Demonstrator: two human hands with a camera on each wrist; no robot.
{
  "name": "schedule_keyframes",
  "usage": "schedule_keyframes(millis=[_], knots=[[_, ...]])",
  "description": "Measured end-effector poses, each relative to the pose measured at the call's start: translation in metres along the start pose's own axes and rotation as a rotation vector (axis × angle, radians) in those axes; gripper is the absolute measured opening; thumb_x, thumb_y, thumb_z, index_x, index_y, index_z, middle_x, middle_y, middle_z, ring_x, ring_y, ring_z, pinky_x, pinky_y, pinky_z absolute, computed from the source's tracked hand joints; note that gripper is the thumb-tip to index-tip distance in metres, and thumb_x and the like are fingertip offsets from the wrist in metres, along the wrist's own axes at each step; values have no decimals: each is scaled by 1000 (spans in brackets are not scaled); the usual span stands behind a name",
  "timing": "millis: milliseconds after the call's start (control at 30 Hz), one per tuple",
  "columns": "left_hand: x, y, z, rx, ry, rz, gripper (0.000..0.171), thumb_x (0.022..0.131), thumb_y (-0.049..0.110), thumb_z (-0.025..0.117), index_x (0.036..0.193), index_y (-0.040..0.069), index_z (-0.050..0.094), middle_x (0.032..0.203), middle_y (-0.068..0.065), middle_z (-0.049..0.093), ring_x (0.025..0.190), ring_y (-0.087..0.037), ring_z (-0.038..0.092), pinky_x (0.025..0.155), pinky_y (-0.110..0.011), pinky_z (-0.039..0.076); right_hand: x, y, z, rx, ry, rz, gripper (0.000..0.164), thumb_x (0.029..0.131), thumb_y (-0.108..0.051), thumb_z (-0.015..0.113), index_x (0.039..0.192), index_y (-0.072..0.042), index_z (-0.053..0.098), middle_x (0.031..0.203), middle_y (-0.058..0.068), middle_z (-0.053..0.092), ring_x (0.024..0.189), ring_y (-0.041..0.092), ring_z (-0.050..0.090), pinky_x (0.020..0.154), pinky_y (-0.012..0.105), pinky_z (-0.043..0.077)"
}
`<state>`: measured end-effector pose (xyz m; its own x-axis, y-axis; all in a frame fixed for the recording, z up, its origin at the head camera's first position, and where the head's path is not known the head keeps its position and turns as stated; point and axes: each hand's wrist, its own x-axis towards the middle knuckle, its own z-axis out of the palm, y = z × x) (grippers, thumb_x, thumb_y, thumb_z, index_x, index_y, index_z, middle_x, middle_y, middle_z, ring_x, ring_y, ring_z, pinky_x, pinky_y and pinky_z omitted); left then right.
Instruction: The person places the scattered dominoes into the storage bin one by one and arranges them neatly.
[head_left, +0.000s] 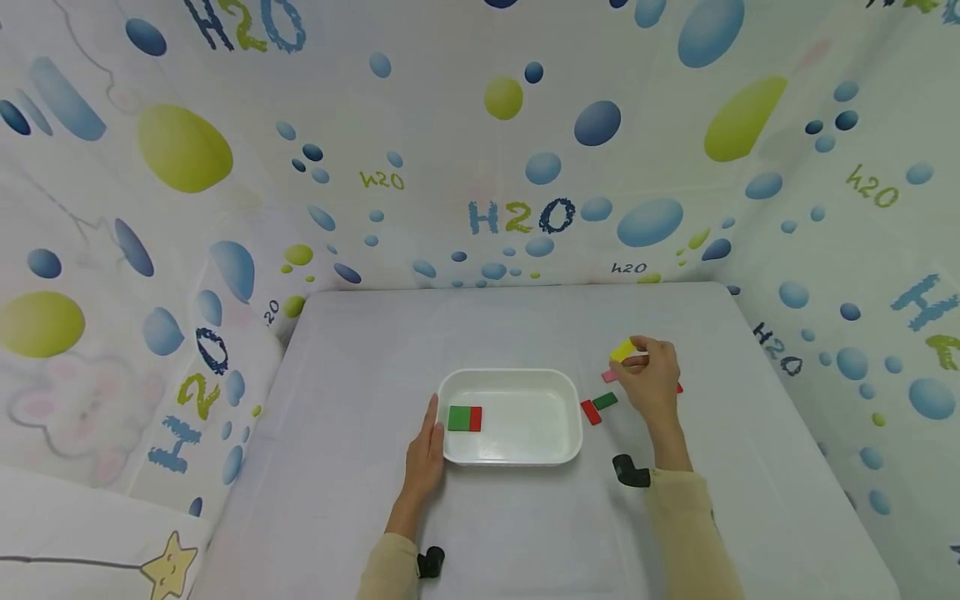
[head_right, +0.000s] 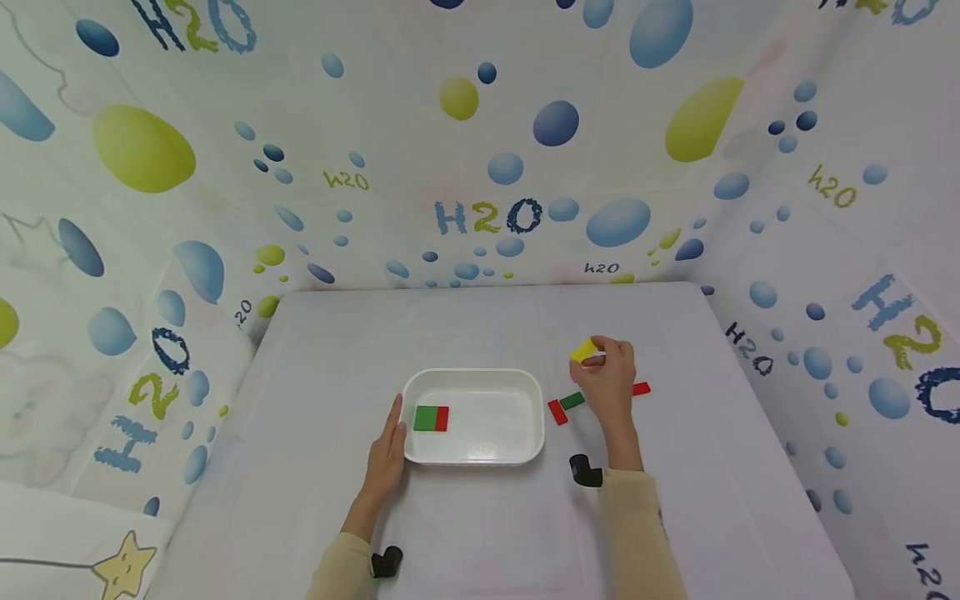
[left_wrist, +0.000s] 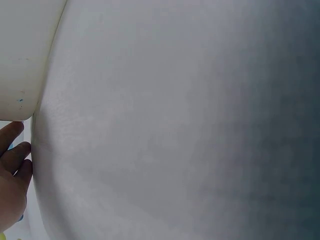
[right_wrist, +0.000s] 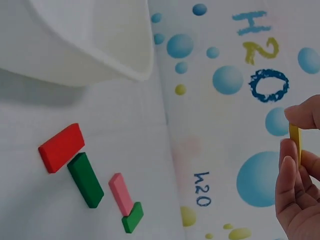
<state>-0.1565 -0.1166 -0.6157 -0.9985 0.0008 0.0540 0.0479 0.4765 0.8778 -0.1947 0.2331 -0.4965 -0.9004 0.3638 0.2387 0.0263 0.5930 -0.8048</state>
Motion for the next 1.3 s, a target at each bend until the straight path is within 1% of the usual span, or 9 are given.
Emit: schedule_keyframes(millis=[200, 367, 667, 867, 1000, 1167, 1300], knots=[[0, -1, 0, 0, -1, -9, 50, 107, 27, 32, 156, 19, 26, 158, -8, 33, 143, -32, 35, 117, -51, 30, -3, -16, 10, 21, -37, -39, 46, 83, -8, 76, 124, 2, 58, 114, 19, 50, 90, 28, 64, 68, -1, 40], [-1, -2, 0, -10, -1, 2, 50, 107, 26, 32, 156, 18, 25, 158, -9, 33, 144, -33, 35, 117, -52, 30, -7, -29, 22, 23, -71, -82, 46, 82, -9, 77, 122, 1, 59, 114, 18, 51, 88, 27, 66, 70, 3, 43], [-2, -5, 0, -10, -6, 1, 51, 107, 28, 32, 157, 20, 25, 158, -9, 33, 144, -33, 35, 117, -53, 30, -12, -50, 43, 74, -143, -114, 45, 80, -8, 78, 120, 1, 61, 112, 17, 52, 87, 26, 66, 74, 16, 54], [-3, -5, 0, -8, -2, 1, 51, 107, 27, 32, 157, 20, 25, 158, -9, 34, 143, -33, 35, 116, -53, 31, -18, -54, 65, 85, -207, -144, 45, 79, -8, 79, 119, 0, 62, 110, 15, 53, 86, 25, 66, 77, 31, 59], [-3, -5, -1, -8, 0, 3, 51, 107, 27, 32, 156, 20, 25, 157, -10, 34, 143, -33, 35, 116, -53, 31, -24, -58, 78, 87, -254, -166, 44, 79, -8, 79, 120, -1, 61, 112, 16, 53, 85, 24, 65, 78, 36, 60], [-3, -5, -1, -5, -7, 1, 51, 107, 28, 32, 157, 21, 25, 158, -9, 33, 144, -33, 34, 117, -52, 30, -31, -62, 94, 93, -299, -178, 45, 78, -6, 79, 119, 1, 62, 112, 17, 54, 83, 24, 65, 78, 37, 59], [-3, -6, -1, -3, -6, 0, 50, 107, 29, 32, 156, 21, 25, 158, -9, 33, 144, -32, 35, 117, -52, 30, -36, -61, 106, 63, -346, -162, 45, 79, -7, 79, 120, -1, 62, 111, 14, 54, 82, 20, 63, 77, 32, 59]])
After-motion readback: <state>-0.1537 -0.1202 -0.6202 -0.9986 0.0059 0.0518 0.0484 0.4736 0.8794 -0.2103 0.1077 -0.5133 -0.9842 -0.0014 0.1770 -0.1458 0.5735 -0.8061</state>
